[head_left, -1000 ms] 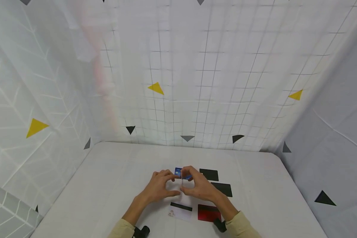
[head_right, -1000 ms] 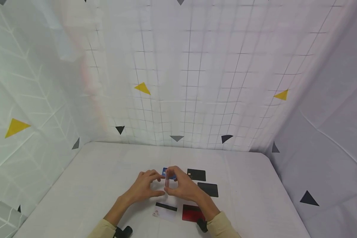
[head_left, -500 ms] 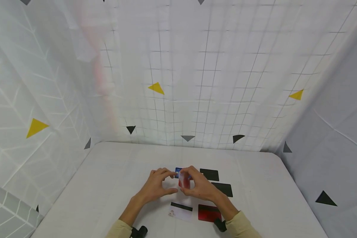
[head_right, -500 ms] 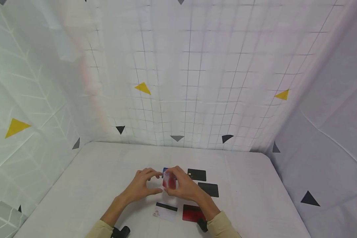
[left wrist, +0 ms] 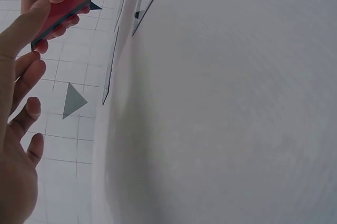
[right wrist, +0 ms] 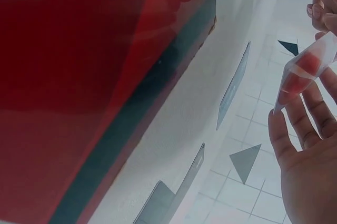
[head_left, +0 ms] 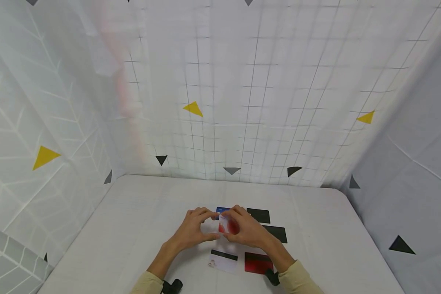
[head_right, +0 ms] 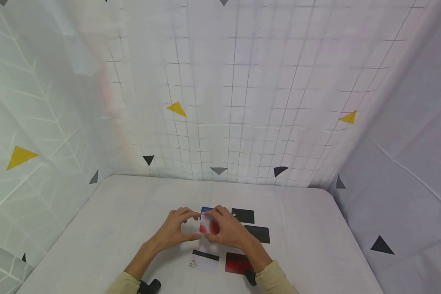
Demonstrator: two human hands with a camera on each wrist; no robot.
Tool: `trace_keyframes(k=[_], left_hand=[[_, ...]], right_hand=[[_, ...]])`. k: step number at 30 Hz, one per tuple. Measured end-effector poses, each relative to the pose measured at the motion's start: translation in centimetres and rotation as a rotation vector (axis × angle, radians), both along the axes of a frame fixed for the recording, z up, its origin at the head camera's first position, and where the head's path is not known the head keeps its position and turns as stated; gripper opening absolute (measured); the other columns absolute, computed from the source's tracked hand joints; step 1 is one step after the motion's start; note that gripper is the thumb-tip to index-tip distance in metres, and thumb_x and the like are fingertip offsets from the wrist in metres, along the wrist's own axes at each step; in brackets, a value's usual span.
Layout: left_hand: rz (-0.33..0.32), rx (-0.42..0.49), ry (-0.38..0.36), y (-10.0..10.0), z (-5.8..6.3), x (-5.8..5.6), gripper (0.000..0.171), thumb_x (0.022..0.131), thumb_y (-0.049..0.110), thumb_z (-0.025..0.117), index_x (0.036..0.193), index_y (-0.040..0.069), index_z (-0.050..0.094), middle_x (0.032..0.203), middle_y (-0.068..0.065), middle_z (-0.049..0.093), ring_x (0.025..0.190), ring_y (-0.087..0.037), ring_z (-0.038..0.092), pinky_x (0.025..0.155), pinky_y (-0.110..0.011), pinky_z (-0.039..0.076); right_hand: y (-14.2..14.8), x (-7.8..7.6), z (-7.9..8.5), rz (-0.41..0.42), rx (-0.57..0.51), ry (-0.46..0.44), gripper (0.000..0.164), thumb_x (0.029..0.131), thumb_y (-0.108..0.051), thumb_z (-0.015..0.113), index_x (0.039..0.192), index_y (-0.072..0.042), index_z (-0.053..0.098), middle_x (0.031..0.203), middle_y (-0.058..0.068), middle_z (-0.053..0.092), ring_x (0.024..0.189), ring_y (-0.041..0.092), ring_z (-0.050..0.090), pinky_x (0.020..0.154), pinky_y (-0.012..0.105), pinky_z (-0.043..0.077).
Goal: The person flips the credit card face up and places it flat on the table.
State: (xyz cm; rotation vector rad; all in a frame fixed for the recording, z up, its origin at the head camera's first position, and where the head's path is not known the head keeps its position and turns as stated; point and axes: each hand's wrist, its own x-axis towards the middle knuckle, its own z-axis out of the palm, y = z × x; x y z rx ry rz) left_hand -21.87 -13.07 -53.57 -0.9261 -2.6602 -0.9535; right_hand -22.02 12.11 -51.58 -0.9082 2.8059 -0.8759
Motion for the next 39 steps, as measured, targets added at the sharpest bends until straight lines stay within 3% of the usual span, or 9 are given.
trace_keyframes(k=[7, 18, 27, 39], left_hand=[[-0.007, 0.005, -0.005, 0.0, 0.0, 0.0, 0.062, 0.080, 0.056, 0.079, 0.135, 0.032, 0.062, 0.113, 0.002, 0.065, 0.108, -0.020, 0.058, 0.095, -0.044, 0.034], [-0.013, -0.031, 0.027, 0.1, 0.1, -0.1, 0.059, 0.082, 0.061, 0.075, 0.134, 0.036, 0.062, 0.110, 0.007, 0.063, 0.105, -0.017, 0.058, 0.094, -0.044, 0.034], [-0.004, -0.085, -0.023, 0.1, 0.4, -0.1, 0.055, 0.079, 0.052, 0.082, 0.127, 0.030, 0.066, 0.107, 0.006, 0.063, 0.105, -0.016, 0.058, 0.094, -0.043, 0.035], [0.041, -0.178, -0.086, 0.3, -0.4, -0.5, 0.052, 0.079, 0.055, 0.080, 0.124, 0.029, 0.069, 0.106, 0.010, 0.063, 0.106, -0.012, 0.056, 0.090, -0.041, 0.035]], right_hand=[[-0.1, 0.1, 0.2, 0.008, 0.030, 0.006, 0.062, 0.083, -0.043, 0.079, 0.139, -0.033, 0.055, 0.125, -0.005, 0.050, 0.109, 0.014, 0.050, 0.086, 0.034, 0.056], [-0.4, 0.1, 0.1, 0.028, 0.052, 0.003, 0.062, 0.084, -0.043, 0.079, 0.141, -0.032, 0.056, 0.125, -0.003, 0.052, 0.108, 0.013, 0.050, 0.088, 0.036, 0.056], [-0.1, 0.0, -0.1, 0.040, 0.098, -0.012, 0.063, 0.083, -0.043, 0.080, 0.140, -0.028, 0.057, 0.131, -0.004, 0.051, 0.114, 0.015, 0.050, 0.092, 0.035, 0.054], [0.7, -0.2, -0.9, 0.016, 0.163, -0.054, 0.059, 0.082, -0.042, 0.080, 0.133, -0.021, 0.061, 0.131, -0.001, 0.053, 0.118, 0.018, 0.052, 0.092, 0.036, 0.055]])
